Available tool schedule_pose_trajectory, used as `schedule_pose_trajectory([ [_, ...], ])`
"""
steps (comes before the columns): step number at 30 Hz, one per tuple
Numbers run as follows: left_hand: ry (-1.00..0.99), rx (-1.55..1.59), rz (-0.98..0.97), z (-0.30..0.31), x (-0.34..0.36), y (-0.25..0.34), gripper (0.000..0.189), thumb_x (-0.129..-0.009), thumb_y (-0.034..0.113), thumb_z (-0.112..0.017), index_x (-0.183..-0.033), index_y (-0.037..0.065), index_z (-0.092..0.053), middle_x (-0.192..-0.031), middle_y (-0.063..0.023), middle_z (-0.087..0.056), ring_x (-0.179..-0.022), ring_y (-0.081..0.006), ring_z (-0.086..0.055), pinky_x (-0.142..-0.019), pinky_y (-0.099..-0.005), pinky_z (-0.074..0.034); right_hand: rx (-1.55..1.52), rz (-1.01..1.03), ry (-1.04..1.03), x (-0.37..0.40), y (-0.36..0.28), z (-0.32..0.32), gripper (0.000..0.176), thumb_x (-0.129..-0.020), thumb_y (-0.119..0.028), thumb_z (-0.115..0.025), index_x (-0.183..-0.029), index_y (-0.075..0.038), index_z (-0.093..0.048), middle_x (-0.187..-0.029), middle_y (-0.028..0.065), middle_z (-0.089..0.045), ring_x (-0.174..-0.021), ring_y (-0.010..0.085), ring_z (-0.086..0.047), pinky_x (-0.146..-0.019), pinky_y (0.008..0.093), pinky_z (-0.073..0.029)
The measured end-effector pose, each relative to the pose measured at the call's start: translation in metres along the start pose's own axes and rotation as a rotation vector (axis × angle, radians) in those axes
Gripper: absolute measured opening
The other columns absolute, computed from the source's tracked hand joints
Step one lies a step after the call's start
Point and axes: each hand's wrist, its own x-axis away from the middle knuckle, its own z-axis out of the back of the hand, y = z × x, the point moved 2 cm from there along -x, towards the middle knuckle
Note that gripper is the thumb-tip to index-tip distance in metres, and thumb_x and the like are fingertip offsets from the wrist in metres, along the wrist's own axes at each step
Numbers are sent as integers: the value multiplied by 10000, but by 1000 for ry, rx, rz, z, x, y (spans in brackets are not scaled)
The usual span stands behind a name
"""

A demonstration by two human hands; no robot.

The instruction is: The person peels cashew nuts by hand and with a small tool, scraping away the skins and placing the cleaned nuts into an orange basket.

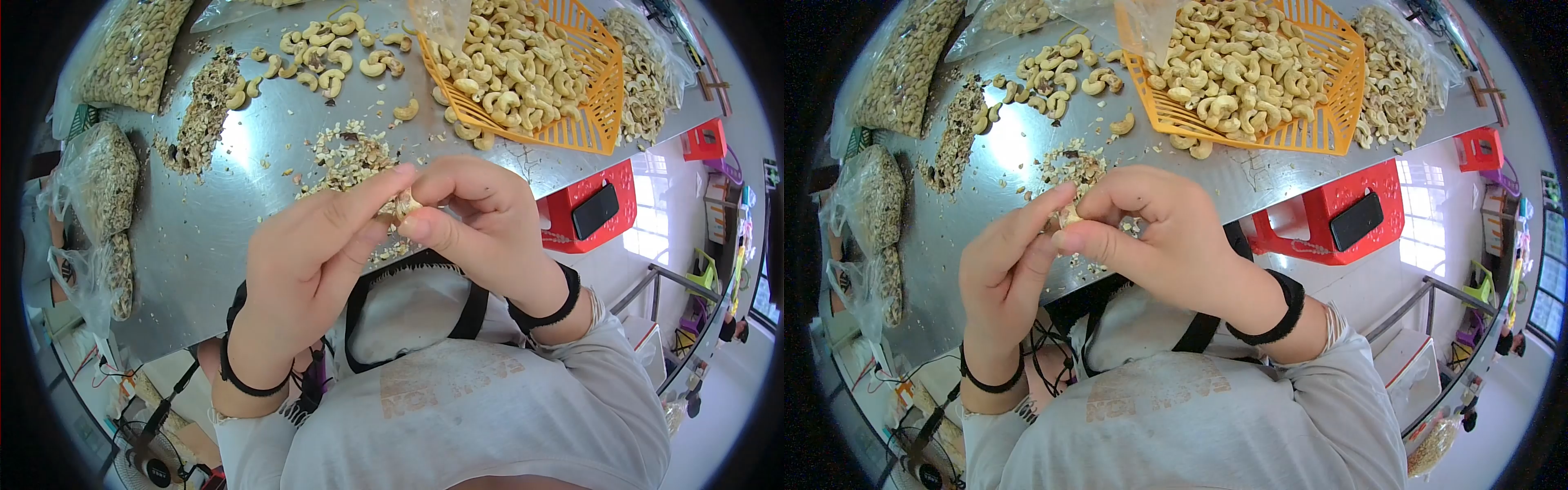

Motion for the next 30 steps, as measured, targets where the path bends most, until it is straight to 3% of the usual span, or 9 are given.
schedule_pose_trajectory([
  [4,-6,53,15,-1,3,1,330,-769,9,-486,-1099,-9,-492,-817,-77,-566,-667,-114,-530,-610,-206,-395,1,-27,-28,-2,-3,2,155,-719,-162,-635,-718,-21,-569,-632,29,-526,-557,82,-466,-507,209,-372],
  [6,-65,140,149,0,4,2,350,-764,8,-490,-1114,-9,-479,-822,-75,-563,-666,-105,-531,-617,-206,-400,28,-18,-44,-3,-3,3,154,-720,-162,-634,-718,-21,-570,-635,30,-531,-557,82,-469,-507,210,-374],
  [10,-81,217,177,-1,4,0,363,-766,9,-493,-1127,-9,-466,-805,-76,-567,-667,-106,-536,-616,-204,-402,113,30,-73,-5,-5,4,154,-713,-160,-636,-698,-26,-564,-621,37,-525,-545,105,-471,-498,224,-373],
  [15,-92,-65,-19,2,-1,0,317,-771,28,-502,-1087,0,-504,-767,-68,-572,-680,-114,-541,-610,-205,-406,261,133,-66,-5,-6,5,159,-694,-154,-647,-668,-32,-549,-596,45,-504,-534,142,-467,-485,247,-364],
  [19,-126,-103,21,4,-1,1,294,-776,29,-492,-1068,3,-518,-785,-68,-576,-691,-118,-542,-629,-210,-408,283,158,-65,-6,-7,4,162,-685,-157,-655,-670,-34,-550,-594,47,-501,-534,150,-467,-484,252,-362],
  [21,-24,15,46,2,1,-5,344,-732,5,-525,-1073,52,-524,-739,-101,-571,-629,-201,-545,-574,-259,-418,263,143,-69,-6,-7,5,161,-687,-160,-653,-674,-35,-553,-597,49,-502,-537,151,-467,-488,252,-362],
  [25,-11,146,79,3,1,-2,356,-733,5,-522,-1086,50,-515,-731,-96,-568,-624,-189,-535,-583,-252,-416,256,139,-92,-6,-7,7,149,-692,-158,-646,-691,-36,-560,-610,50,-510,-549,155,-472,-505,257,-369],
  [27,-104,226,185,4,2,-1,331,-775,57,-499,-1102,4,-496,-822,-71,-583,-705,-114,-532,-648,-205,-398,275,160,-92,-6,-8,7,142,-692,-153,-642,-691,-38,-559,-614,48,-511,-558,161,-474,-510,261,-369],
  [30,-143,138,156,6,1,1,335,-762,56,-509,-1093,7,-503,-824,-77,-586,-701,-127,-539,-645,-210,-398,311,191,-116,-7,-11,8,134,-689,-145,-638,-690,-42,-553,-618,44,-509,-574,177,-477,-516,270,-367],
])
